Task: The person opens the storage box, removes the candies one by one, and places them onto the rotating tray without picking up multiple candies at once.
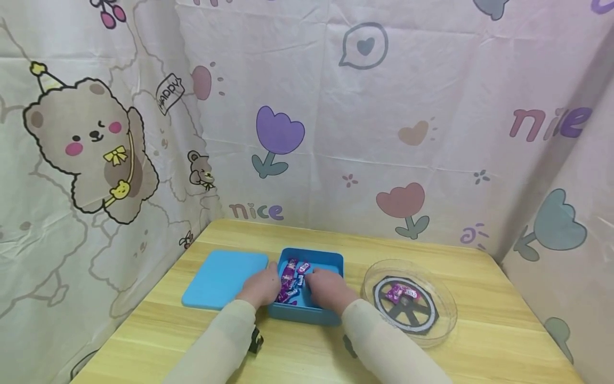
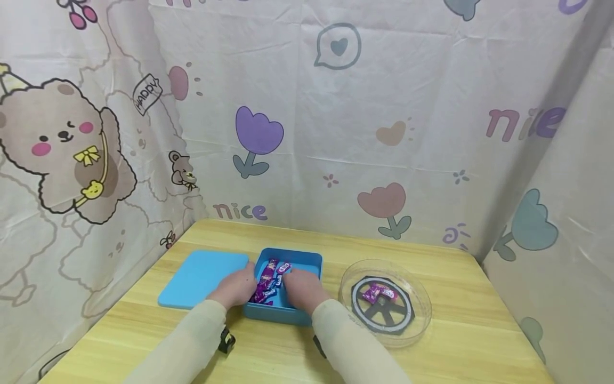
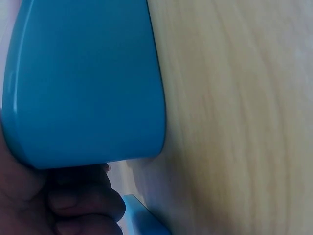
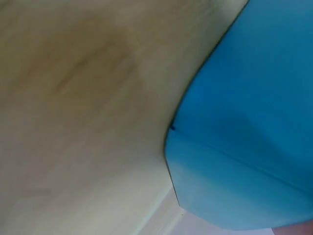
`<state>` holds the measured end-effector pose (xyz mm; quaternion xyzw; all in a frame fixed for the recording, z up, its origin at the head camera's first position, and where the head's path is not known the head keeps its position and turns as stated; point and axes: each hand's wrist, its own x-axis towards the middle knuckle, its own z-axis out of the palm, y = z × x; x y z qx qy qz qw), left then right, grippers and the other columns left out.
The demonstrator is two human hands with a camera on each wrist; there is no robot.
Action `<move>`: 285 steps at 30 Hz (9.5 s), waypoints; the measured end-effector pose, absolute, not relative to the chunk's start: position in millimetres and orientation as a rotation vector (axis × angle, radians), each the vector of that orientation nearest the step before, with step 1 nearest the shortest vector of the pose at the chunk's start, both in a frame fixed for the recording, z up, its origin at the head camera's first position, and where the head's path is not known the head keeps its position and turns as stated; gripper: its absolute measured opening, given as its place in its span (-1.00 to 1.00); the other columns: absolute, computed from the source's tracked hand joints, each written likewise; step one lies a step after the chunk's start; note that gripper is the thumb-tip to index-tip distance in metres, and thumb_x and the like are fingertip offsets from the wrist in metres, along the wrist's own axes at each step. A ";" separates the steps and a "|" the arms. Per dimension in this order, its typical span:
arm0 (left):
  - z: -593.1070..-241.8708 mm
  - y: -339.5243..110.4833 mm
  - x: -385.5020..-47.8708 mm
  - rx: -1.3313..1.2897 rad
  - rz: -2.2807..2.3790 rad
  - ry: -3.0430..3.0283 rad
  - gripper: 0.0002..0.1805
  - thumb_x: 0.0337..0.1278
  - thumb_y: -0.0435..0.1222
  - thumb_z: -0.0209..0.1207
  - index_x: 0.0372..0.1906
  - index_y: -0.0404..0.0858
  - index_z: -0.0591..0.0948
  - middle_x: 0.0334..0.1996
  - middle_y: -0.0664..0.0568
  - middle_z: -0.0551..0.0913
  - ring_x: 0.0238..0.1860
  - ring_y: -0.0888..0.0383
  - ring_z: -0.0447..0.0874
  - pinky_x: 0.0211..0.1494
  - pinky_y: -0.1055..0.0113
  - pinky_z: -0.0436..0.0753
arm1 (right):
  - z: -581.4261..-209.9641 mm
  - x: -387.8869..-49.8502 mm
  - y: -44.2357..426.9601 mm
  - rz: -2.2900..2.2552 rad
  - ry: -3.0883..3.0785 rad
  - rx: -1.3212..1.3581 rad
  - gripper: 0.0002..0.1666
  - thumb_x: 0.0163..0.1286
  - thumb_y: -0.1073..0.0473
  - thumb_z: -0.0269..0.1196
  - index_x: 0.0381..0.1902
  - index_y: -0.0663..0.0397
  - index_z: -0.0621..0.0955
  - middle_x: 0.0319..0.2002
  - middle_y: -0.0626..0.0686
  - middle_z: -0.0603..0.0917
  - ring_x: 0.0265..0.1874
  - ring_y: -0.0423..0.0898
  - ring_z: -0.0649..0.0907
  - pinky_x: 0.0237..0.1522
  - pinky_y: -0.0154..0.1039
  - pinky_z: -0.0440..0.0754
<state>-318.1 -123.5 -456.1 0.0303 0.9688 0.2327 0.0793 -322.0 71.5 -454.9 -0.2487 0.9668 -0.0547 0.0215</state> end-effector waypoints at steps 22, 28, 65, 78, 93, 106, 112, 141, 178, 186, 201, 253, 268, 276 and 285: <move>-456.6 -124.1 -319.6 0.094 0.702 2.908 -0.38 0.56 -0.22 -0.15 0.55 -0.44 0.12 0.42 -0.35 0.34 0.21 -0.16 0.50 0.26 -0.25 0.46 | -388.0 -317.5 138.6 -0.167 3.176 -0.732 -0.81 0.19 0.26 0.37 -0.22 -0.05 0.69 -0.33 -0.11 0.58 -0.35 -0.13 0.58 -0.33 -0.16 0.63; -459.1 -124.7 -319.4 0.102 0.690 2.911 -0.36 0.53 -0.24 -0.11 0.55 -0.45 0.12 0.42 -0.34 0.35 0.26 -0.19 0.48 0.26 -0.26 0.44 | -379.8 -326.2 180.1 -0.205 3.149 -0.619 -0.80 0.16 0.28 0.33 -0.24 -0.03 0.66 -0.30 -0.12 0.63 -0.29 -0.10 0.62 -0.23 -0.07 0.65; -455.1 -119.8 -318.3 0.080 0.681 2.900 -0.38 0.57 -0.24 -0.12 0.55 -0.43 0.11 0.41 -0.35 0.35 0.08 -0.10 0.52 0.22 -0.20 0.50 | -428.8 -333.7 289.9 -0.311 2.953 -0.265 -0.84 0.20 0.35 0.29 -0.25 0.09 0.63 -0.35 0.01 0.60 -0.43 -0.06 0.56 -0.30 -0.06 0.62; -457.7 -121.7 -316.8 0.072 0.692 2.899 -0.38 0.57 -0.24 -0.13 0.54 -0.44 0.12 0.43 -0.36 0.33 0.18 -0.13 0.49 0.28 -0.23 0.44 | -404.9 -332.8 251.4 -0.227 3.092 -0.531 -0.81 0.21 0.26 0.28 -0.18 0.06 0.66 -0.28 -0.01 0.67 -0.26 -0.02 0.63 -0.09 0.09 0.63; -449.7 -127.4 -318.3 0.080 0.712 2.906 -0.39 0.58 -0.25 -0.14 0.53 -0.48 0.12 0.42 -0.38 0.33 0.18 -0.16 0.51 0.25 -0.24 0.46 | -399.7 -342.7 149.7 -0.237 3.117 -0.763 -0.80 0.31 0.16 0.35 -0.10 -0.05 0.68 -0.21 -0.09 0.66 -0.23 -0.11 0.62 -0.07 -0.08 0.64; -452.7 -118.4 -321.8 0.083 0.707 2.909 -0.40 0.57 -0.24 -0.11 0.53 -0.46 0.14 0.39 -0.37 0.37 0.05 -0.11 0.53 0.21 -0.23 0.50 | -420.0 -334.4 101.5 -0.270 2.993 -0.803 -0.63 0.39 0.10 0.34 0.14 -0.10 0.68 -0.03 0.00 0.66 -0.16 -0.10 0.64 -0.03 -0.08 0.69; -453.4 -118.0 -321.9 0.106 0.699 2.916 -0.40 0.56 -0.25 -0.10 0.51 -0.48 0.15 0.34 -0.37 0.43 -0.01 -0.08 0.54 0.16 -0.18 0.55 | -430.5 -334.3 90.9 -0.240 2.981 -0.763 -0.51 0.42 0.05 0.32 0.29 -0.21 0.61 0.18 0.00 0.62 0.10 0.00 0.64 0.11 0.04 0.63; -457.0 -120.4 -320.0 0.126 0.697 2.926 -0.40 0.56 -0.24 -0.14 0.51 -0.49 0.15 0.37 -0.38 0.39 0.03 -0.09 0.55 0.19 -0.19 0.52 | -462.6 -345.9 65.1 -0.105 2.954 -0.792 -0.55 0.43 -0.02 0.32 0.25 -0.26 0.65 0.27 0.02 0.58 0.25 0.03 0.56 0.25 0.02 0.52; -456.3 -121.6 -319.8 0.103 0.672 2.924 -0.40 0.56 -0.25 -0.13 0.52 -0.47 0.15 0.37 -0.37 0.40 -0.03 -0.08 0.53 0.18 -0.18 0.53 | -440.2 -337.7 81.5 -0.304 3.018 -0.841 -0.77 0.45 0.11 0.27 0.01 -0.11 0.73 -0.22 -0.12 0.73 -0.37 -0.21 0.60 -0.13 -0.19 0.68; -457.4 -120.4 -320.7 0.078 0.680 2.923 -0.39 0.55 -0.25 -0.12 0.52 -0.47 0.15 0.36 -0.38 0.41 -0.01 -0.09 0.53 0.18 -0.19 0.53 | -426.1 -336.3 95.1 -0.454 3.066 -0.883 -0.78 0.43 0.12 0.27 0.00 -0.13 0.71 -0.22 -0.19 0.71 -0.33 -0.22 0.59 -0.09 -0.16 0.67; -458.9 -120.3 -320.7 0.078 0.680 2.918 -0.40 0.57 -0.23 -0.15 0.53 -0.44 0.14 0.39 -0.37 0.37 0.05 -0.11 0.52 0.20 -0.22 0.50 | -414.2 -348.0 167.5 -0.435 3.178 -0.692 -0.88 0.38 0.20 0.26 -0.17 -0.09 0.69 -0.36 -0.18 0.64 -0.40 -0.17 0.55 -0.27 -0.18 0.61; -455.5 -117.2 -319.0 0.061 0.675 2.924 -0.40 0.56 -0.23 -0.11 0.53 -0.42 0.16 0.36 -0.35 0.42 0.10 -0.14 0.53 0.20 -0.24 0.49 | -420.6 -350.5 262.6 -0.318 3.059 -0.417 -0.73 0.28 0.21 0.30 -0.05 0.10 0.66 -0.36 -0.05 0.61 -0.35 -0.09 0.57 -0.10 0.07 0.61; -456.6 -118.6 -318.3 0.054 0.676 2.931 -0.39 0.55 -0.23 -0.10 0.53 -0.43 0.15 0.34 -0.35 0.44 0.01 -0.10 0.53 0.15 -0.20 0.53 | -396.4 -343.4 196.5 -0.308 3.087 -0.697 -0.80 0.31 0.18 0.34 -0.10 -0.02 0.68 -0.32 -0.10 0.62 -0.28 -0.11 0.59 -0.12 -0.05 0.62; -457.4 -119.2 -318.4 0.053 0.688 2.924 -0.38 0.56 -0.23 -0.12 0.54 -0.42 0.14 0.39 -0.35 0.39 0.09 -0.12 0.52 0.19 -0.23 0.50 | -396.8 -334.1 165.9 -0.323 3.060 -0.825 -0.79 0.35 0.18 0.37 -0.06 -0.02 0.71 -0.25 -0.10 0.67 -0.24 -0.14 0.61 -0.08 -0.13 0.65; -454.3 -118.7 -316.7 0.061 0.676 2.922 -0.38 0.56 -0.24 -0.12 0.54 -0.43 0.13 0.40 -0.36 0.37 0.21 -0.17 0.50 0.24 -0.25 0.46 | -400.6 -325.7 141.9 -0.208 2.933 -0.995 -0.73 0.33 0.11 0.44 -0.01 -0.13 0.74 -0.08 -0.08 0.70 -0.08 -0.12 0.62 -0.03 -0.15 0.67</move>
